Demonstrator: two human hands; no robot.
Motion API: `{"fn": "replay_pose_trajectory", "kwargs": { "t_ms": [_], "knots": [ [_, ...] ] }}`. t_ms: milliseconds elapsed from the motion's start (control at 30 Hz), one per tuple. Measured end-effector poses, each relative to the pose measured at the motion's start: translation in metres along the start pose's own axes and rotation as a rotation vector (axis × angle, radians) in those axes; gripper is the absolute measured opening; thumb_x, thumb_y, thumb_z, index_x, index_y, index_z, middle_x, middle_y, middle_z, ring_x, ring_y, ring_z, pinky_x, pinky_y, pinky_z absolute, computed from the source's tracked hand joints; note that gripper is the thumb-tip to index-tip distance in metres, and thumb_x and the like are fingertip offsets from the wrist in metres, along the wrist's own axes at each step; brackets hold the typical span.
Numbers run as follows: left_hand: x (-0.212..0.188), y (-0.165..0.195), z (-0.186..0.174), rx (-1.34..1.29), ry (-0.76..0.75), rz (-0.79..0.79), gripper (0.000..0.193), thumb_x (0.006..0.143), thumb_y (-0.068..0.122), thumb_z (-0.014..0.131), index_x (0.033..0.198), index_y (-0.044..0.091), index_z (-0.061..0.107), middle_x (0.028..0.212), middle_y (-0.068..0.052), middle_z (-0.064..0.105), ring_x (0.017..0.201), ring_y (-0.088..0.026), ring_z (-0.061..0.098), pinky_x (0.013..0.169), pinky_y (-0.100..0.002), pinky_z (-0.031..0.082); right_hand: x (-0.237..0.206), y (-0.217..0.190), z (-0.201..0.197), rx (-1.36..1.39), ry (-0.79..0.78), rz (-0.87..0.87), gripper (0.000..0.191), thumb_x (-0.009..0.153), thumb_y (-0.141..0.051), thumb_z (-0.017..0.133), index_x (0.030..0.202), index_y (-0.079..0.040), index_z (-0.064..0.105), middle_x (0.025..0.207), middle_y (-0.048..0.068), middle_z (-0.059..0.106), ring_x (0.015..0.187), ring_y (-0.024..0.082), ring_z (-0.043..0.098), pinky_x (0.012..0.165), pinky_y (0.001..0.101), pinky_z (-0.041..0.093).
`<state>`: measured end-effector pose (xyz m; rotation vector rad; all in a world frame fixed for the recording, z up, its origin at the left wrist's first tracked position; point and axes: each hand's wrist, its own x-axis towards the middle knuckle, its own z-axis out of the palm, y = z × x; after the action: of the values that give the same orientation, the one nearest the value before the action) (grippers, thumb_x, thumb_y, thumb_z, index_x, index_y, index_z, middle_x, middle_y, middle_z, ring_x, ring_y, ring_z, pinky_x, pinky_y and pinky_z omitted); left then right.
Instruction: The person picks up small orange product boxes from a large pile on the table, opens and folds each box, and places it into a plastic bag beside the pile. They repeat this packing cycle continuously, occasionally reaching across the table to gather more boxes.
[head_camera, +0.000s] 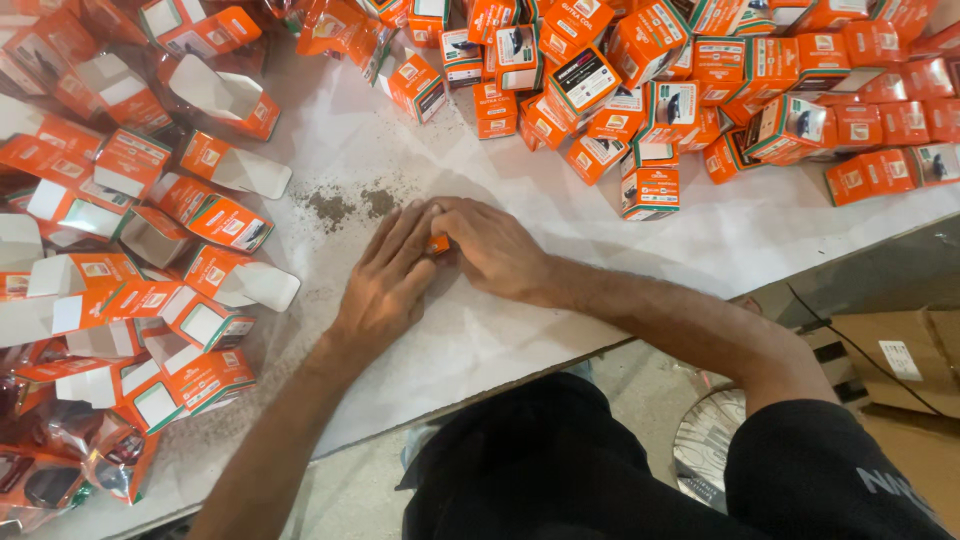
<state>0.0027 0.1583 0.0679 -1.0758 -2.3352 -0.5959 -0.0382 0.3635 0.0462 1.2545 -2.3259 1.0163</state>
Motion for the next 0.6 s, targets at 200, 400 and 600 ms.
{"fn": "replay_pose_trajectory", "kwargs": {
  "t_ms": [200, 400, 600],
  "knots": [
    [-0.014, 0.002, 0.001, -0.096, 0.185, -0.224, 0.035, 0.093, 0.005, 0.072, 0.125, -0.002, 0.060, 0.153, -0.029, 0.048, 0.144, -0.046, 0.046, 0.119, -0.057, 0.041, 0.008, 0.007, -0.046, -0.520, 0.129, -0.197, 0.022, 0.098, -0.009, 0.071, 0.118, -0.009, 0.061, 0.142, 0.014, 0.054, 0.124, 0.035, 0.057, 0.110, 0.0530, 0.048],
    [0.025, -0.020, 0.037, -0.522, 0.064, -0.604, 0.091, 0.082, 0.023, 0.084, 0.152, 0.004, 0.030, 0.169, -0.024, 0.017, 0.151, -0.045, 0.034, 0.102, -0.047, 0.055, -0.006, 0.019, -0.113, -0.847, 0.390, 0.377, 0.036, 0.099, -0.021, 0.073, 0.132, -0.009, 0.064, 0.164, 0.029, 0.031, 0.155, 0.045, 0.030, 0.127, 0.0677, 0.020],
    [0.109, -0.044, 0.111, -0.163, 0.123, -0.346, 0.139, 0.057, 0.056, 0.101, 0.157, 0.002, 0.020, 0.164, -0.028, 0.008, 0.154, -0.049, 0.008, 0.122, -0.073, 0.004, -0.094, -0.007, -0.127, -0.759, 0.335, 0.538, 0.098, 0.083, -0.066, 0.085, 0.153, -0.011, 0.045, 0.167, 0.029, 0.012, 0.154, 0.052, 0.011, 0.122, 0.0752, 0.013]
  ]
}}
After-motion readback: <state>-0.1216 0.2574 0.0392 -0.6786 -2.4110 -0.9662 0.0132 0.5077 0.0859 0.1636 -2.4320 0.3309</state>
